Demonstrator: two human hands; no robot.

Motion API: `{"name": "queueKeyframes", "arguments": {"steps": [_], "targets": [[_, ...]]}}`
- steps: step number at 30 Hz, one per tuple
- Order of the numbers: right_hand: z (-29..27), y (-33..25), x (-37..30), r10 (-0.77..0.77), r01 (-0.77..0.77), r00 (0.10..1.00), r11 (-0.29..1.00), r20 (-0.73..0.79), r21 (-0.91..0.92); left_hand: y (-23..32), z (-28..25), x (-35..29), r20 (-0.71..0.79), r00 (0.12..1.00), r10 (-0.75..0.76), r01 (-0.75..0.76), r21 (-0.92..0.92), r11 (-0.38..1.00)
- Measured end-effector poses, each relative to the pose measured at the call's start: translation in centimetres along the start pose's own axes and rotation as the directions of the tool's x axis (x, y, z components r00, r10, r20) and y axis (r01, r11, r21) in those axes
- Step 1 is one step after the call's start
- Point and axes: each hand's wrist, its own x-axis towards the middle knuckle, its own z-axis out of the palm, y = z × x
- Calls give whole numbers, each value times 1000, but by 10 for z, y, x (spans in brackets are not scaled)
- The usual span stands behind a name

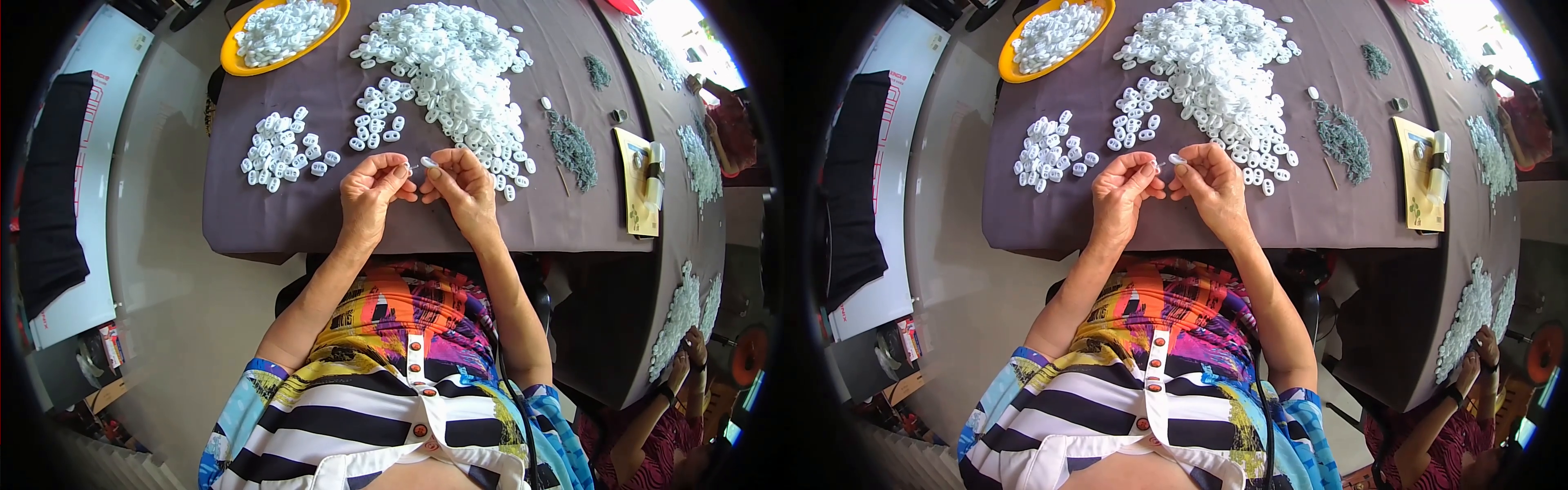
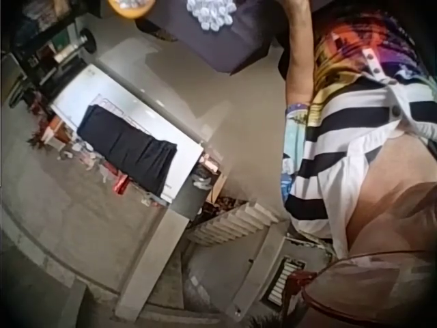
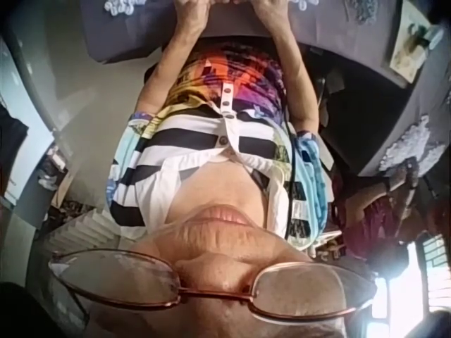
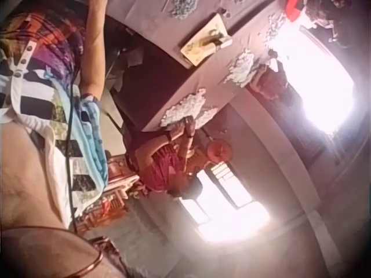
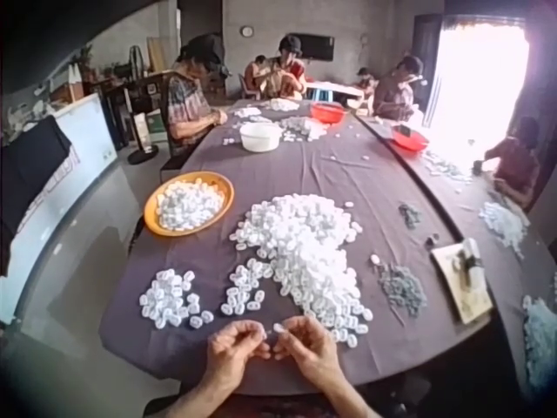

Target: The person assembles plastic cord locks by picking up small metal pieces and plastic components from the table and pressing them together by hand.

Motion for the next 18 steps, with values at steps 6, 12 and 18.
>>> {"name": "queueKeyframes", "arguments": {"steps": [6, 12, 18], "targets": [[-1, 0, 0, 11, -11, 1000, 1000, 2, -4, 0, 1, 0, -1, 1000, 8, -8, 4, 1000], [3, 0, -2, -7, 7, 1000, 997, 0, -74, 0, 3, 0, -21, 999, 31, -30, 9, 999], [3, 1, -3, -37, 36, 999, 987, 0, -154, -1, 2, 0, -13, 999, 33, -32, 13, 999]]}}
